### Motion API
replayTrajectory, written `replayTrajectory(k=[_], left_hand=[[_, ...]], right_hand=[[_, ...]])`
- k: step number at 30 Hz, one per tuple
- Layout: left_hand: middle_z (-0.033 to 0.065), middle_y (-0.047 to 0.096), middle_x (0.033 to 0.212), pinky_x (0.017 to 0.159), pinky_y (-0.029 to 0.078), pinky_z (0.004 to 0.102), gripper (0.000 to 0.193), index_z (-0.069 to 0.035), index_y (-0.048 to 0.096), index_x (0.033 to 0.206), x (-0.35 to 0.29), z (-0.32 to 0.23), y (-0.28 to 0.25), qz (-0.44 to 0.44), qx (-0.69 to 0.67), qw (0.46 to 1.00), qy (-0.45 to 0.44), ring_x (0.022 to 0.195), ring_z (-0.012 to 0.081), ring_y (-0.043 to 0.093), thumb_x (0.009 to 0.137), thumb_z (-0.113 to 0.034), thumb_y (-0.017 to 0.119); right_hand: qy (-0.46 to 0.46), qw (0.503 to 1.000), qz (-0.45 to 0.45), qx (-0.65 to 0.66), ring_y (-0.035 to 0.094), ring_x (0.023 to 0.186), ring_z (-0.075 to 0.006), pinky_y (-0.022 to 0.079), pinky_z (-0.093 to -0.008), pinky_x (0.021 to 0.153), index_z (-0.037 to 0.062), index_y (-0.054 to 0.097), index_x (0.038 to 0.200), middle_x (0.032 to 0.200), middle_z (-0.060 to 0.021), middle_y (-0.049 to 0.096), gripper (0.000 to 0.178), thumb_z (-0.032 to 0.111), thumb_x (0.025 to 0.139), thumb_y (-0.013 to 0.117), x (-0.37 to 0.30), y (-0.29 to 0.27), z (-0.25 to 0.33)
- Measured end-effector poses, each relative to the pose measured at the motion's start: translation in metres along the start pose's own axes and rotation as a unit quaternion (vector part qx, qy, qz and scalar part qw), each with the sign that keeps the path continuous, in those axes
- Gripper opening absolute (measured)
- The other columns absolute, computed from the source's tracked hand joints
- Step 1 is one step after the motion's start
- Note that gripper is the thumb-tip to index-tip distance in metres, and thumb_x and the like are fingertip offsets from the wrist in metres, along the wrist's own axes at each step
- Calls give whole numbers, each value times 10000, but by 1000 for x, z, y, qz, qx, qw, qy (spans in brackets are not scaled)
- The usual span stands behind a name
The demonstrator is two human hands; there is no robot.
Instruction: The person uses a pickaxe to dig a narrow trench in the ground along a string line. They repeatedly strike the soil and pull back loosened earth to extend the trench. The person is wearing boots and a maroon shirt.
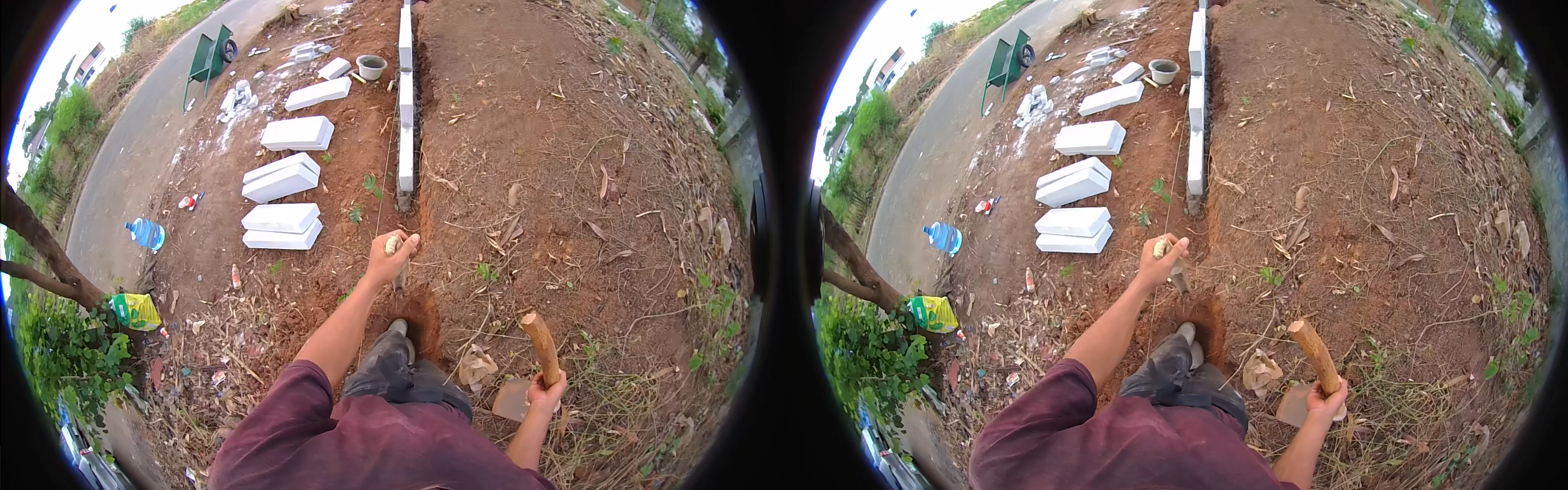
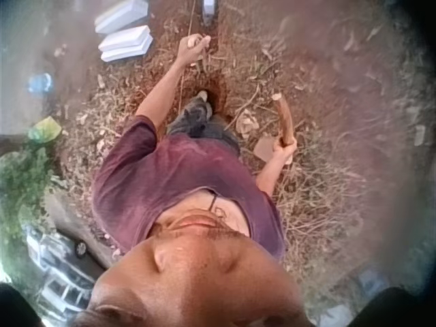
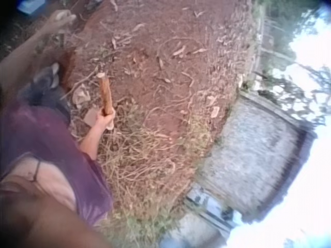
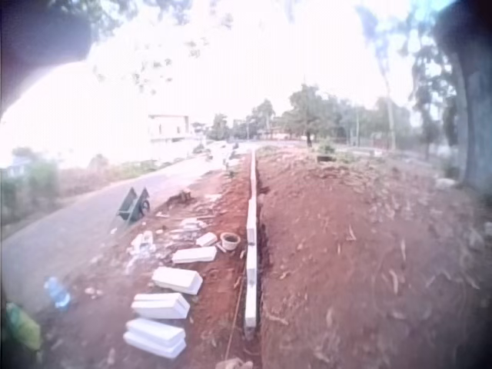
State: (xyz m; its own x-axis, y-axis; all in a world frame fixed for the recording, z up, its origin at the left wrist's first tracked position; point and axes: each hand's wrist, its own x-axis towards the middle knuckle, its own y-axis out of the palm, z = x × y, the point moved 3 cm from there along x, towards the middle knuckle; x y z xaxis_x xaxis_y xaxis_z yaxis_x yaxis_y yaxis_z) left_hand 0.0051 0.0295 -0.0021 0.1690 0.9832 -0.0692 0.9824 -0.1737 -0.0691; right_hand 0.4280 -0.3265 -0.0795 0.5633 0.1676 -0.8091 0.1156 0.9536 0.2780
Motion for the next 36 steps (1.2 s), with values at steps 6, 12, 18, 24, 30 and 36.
replayTrajectory(k=[6,12,18,24,30,36], left_hand=[[-17,649,688,609,481,262,318,-52,680,730,-39,8,-66,-82,-37,996,5,643,56,580,1009,-205,683],[-34,583,606,546,444,280,334,-51,649,695,-13,8,-39,-119,30,992,12,596,62,559,995,-194,679],[-59,550,601,513,400,263,344,-57,633,690,-15,10,-41,-99,12,995,-4,554,38,490,989,-219,686],[-21,598,646,581,441,258,354,-28,627,677,-47,41,-104,-122,-21,992,15,611,60,540,1007,-152,652],[-51,612,634,532,400,251,337,-48,659,694,-19,12,-52,-111,40,993,-22,583,37,529,984,-215,692],[-6,635,620,522,459,281,362,-78,624,654,52,9,-85,-218,-69,973,-38,548,69,566,979,-224,688]], right_hand=[[-18,1000,-22,11,670,733,-159,586,-271,612,77,655,1011,893,-29,684,218,260,908,714,-2,-3,8],[-37,999,3,-8,672,725,-149,592,-257,606,68,649,1028,898,-32,686,212,253,939,703,-18,6,-31],[-48,999,11,8,675,714,-155,583,-262,592,51,648,1025,907,-46,700,234,247,918,717,-7,-23,-23],[-34,999,31,3,717,760,-183,588,-302,607,49,662,966,903,-48,730,138,181,931,642,-12,-15,-35],[-27,999,32,14,723,807,-191,621,-315,682,41,671,976,930,-58,733,155,185,919,667,-3,-29,-42],[-23,999,44,14,726,878,-244,641,-389,795,21,660,1042,996,-83,724,189,165,922,638,5,-18,-35]])
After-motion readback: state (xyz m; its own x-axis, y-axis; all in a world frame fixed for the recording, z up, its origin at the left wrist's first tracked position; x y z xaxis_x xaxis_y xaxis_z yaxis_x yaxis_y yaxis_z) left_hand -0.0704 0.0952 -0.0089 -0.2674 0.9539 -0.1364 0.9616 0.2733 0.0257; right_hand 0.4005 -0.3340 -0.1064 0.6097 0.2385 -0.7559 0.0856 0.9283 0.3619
